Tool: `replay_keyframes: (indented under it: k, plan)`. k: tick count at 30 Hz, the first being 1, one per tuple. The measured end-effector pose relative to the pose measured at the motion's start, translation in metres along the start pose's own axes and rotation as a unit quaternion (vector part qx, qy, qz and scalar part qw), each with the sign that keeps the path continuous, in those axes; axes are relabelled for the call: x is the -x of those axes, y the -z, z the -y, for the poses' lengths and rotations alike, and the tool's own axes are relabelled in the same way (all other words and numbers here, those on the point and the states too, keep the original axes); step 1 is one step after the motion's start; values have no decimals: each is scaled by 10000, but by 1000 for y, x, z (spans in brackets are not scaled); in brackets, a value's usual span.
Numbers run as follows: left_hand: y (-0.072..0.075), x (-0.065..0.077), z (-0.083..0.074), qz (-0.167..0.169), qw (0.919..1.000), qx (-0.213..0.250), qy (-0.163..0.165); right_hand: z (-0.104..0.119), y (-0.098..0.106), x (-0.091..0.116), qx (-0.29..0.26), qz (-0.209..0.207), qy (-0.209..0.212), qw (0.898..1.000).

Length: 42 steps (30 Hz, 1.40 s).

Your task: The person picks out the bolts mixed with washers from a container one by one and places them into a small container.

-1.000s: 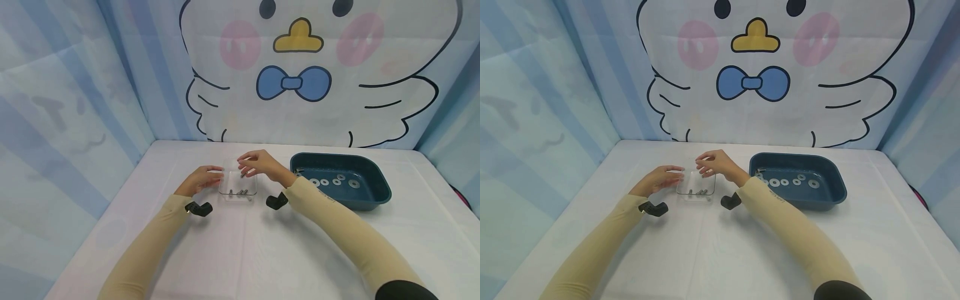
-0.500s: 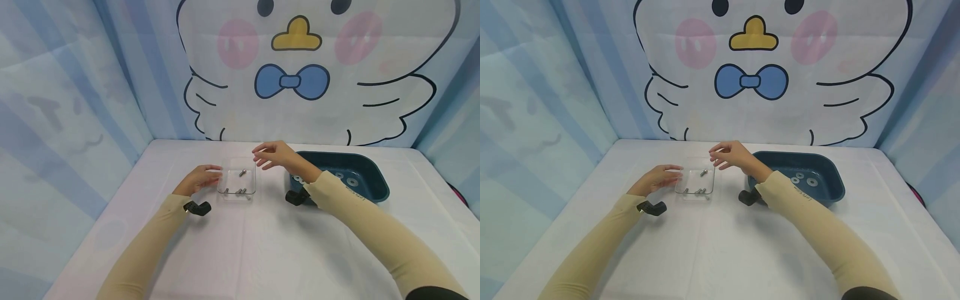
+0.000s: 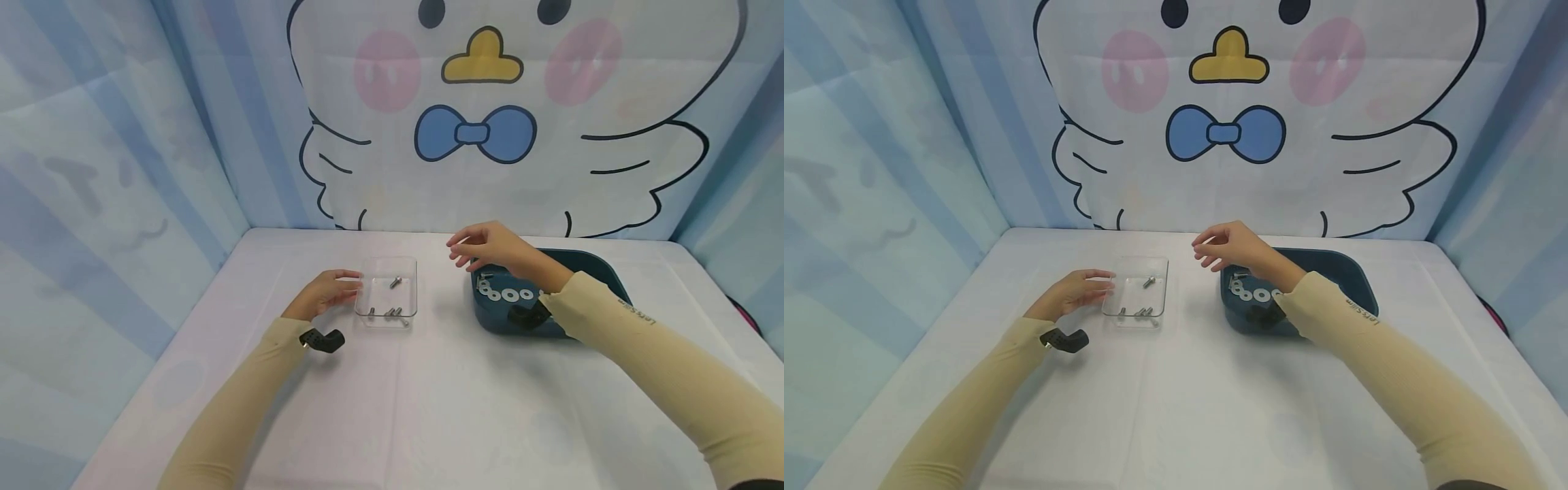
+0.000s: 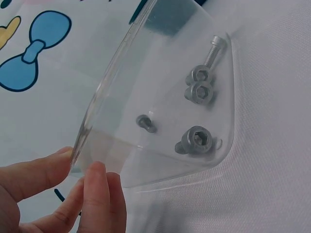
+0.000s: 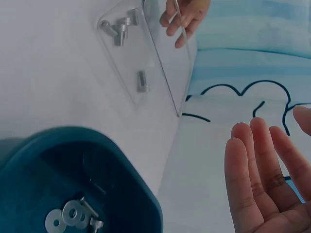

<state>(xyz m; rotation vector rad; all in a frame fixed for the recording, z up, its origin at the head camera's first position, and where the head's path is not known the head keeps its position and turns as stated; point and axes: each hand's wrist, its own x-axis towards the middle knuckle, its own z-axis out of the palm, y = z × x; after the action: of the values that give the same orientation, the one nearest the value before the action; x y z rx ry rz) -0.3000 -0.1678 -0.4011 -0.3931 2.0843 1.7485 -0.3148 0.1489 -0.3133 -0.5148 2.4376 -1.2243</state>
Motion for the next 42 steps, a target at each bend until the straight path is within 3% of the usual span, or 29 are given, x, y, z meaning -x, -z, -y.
replay_keyframes:
  k: [11,24,30,42]
  plan:
    - [0,3,-2,35,10000,5,-44,-31,26,7,-128,212,-499,9984]
    - [1,4,-2,-66,9997,-218,36,-69,28,-7,-879,536,-1107,9885]
    - [2,3,0,-29,9997,-229,-23,-76,29,-15,-1065,715,-1397,9819]
    - [3,2,1,19,9998,-183,-32,-83,29,-25,-854,1163,-1577,9769]
